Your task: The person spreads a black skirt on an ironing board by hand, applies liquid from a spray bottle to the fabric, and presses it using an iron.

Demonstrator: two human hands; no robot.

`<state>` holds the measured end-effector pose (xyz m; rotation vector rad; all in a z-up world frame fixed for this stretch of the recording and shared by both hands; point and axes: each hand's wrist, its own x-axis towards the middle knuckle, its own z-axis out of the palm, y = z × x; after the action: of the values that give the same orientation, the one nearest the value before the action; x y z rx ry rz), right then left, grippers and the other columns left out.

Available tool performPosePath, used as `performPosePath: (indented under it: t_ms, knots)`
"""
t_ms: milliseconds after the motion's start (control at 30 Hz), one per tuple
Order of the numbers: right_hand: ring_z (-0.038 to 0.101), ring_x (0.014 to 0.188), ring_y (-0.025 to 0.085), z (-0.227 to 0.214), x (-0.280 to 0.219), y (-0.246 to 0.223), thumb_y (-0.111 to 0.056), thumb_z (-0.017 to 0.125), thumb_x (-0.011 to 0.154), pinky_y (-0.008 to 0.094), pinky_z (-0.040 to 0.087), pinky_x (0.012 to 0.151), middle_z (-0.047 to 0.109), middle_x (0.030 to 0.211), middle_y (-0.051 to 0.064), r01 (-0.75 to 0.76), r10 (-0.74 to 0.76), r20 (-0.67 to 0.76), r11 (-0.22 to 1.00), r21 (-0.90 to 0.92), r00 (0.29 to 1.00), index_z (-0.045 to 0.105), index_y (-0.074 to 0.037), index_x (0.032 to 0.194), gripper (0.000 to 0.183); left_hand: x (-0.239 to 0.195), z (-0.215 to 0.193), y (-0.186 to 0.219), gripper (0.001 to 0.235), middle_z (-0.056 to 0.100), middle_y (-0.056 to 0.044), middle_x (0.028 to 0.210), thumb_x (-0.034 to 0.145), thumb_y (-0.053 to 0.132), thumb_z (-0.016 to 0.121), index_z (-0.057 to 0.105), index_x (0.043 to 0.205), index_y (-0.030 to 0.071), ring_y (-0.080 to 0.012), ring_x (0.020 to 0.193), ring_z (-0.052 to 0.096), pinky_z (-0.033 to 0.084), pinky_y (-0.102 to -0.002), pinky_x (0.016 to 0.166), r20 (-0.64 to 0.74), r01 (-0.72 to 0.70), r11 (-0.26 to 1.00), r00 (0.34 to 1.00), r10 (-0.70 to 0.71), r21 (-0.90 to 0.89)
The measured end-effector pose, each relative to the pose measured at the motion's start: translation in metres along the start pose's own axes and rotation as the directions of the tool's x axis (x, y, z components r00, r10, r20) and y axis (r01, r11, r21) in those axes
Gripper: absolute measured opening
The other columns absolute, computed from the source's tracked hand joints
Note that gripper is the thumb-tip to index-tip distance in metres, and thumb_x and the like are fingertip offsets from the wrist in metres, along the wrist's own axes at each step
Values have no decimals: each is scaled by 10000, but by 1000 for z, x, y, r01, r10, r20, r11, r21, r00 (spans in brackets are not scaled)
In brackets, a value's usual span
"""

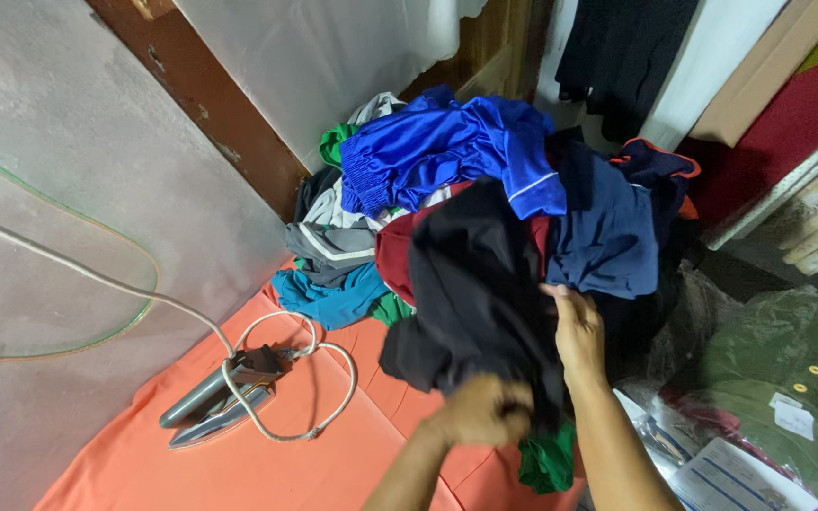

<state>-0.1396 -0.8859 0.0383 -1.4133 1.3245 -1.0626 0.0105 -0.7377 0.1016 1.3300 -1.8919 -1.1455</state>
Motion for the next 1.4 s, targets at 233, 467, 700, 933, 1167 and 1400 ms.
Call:
performPosePath:
  t_ms: [233, 467, 700, 933, 1167, 1400]
  knots:
    - [687, 800, 380, -15, -32, -89, -522, 732, 820, 472, 537, 698, 711, 1022, 160, 369, -361, 164, 628, -685, 918, 781, -186, 1116, 450, -74, 57, -21, 263, 723, -120, 910, 850, 287, 677, 755, 1010, 94, -289, 813, 693, 539, -419, 752, 261, 253, 967, 935, -241, -15]
    - [680, 843, 290, -22, -24, -108, -213, 785, 910, 439, 544, 746, 692, 1000, 103, 429, -511, -41, 760, -488, 859, 743, -157, 1109, 212, -110, 19, -8, 294, 732, -174, 1006, 946, 304, 724, 803, 1038, 37, -395, 866, 689, 543, -503, 773, -396, 152, 873, 846, -358, -463]
    - [684, 977, 409, 36, -34, -118, -433, 832, 689, 510, 511, 751, 718, 1113, 191, 707, -403, 598, 541, -455, 693, 664, -76, 1258, 693, -92, 7, -14, 1036, 528, -320, 1295, 483, 350, 907, 540, 1362, -59, -500, 1055, 567, 548, -506, 879, -752, 333, 804, 628, 201, 493]
    - [697, 1014, 378, 67, -107, -43, -483, 734, 866, 489, 553, 870, 724, 1090, 199, 610, -153, 784, 723, -326, 601, 608, -38, 1253, 602, -176, 20, -100, 227, 502, -64, 843, 816, -139, 402, 527, 896, 33, -171, 628, 433, 389, -338, 556, -644, -3, 754, 522, -559, -657]
    - [547, 1283, 403, 69, -186, -69, -512, 824, 813, 464, 440, 1058, 578, 1360, 233, 507, -259, 917, 859, 75, 304, 529, 10, 1386, 829, -299, -1, -89, 285, 538, -79, 1037, 790, -170, 375, 516, 916, 43, -147, 952, 520, 420, -258, 918, -950, -93, 965, 225, -218, -244]
    - [555, 1198, 412, 93, -187, -30, -331, 891, 436, 694, 315, 973, 609, 1295, 151, 839, -515, 742, 532, -116, 429, 599, -70, 1359, 1002, -351, 1, -62, 227, 539, -71, 1095, 879, -150, 396, 508, 918, 44, -129, 979, 512, 412, -245, 937, -966, -105, 962, 74, -247, -254]
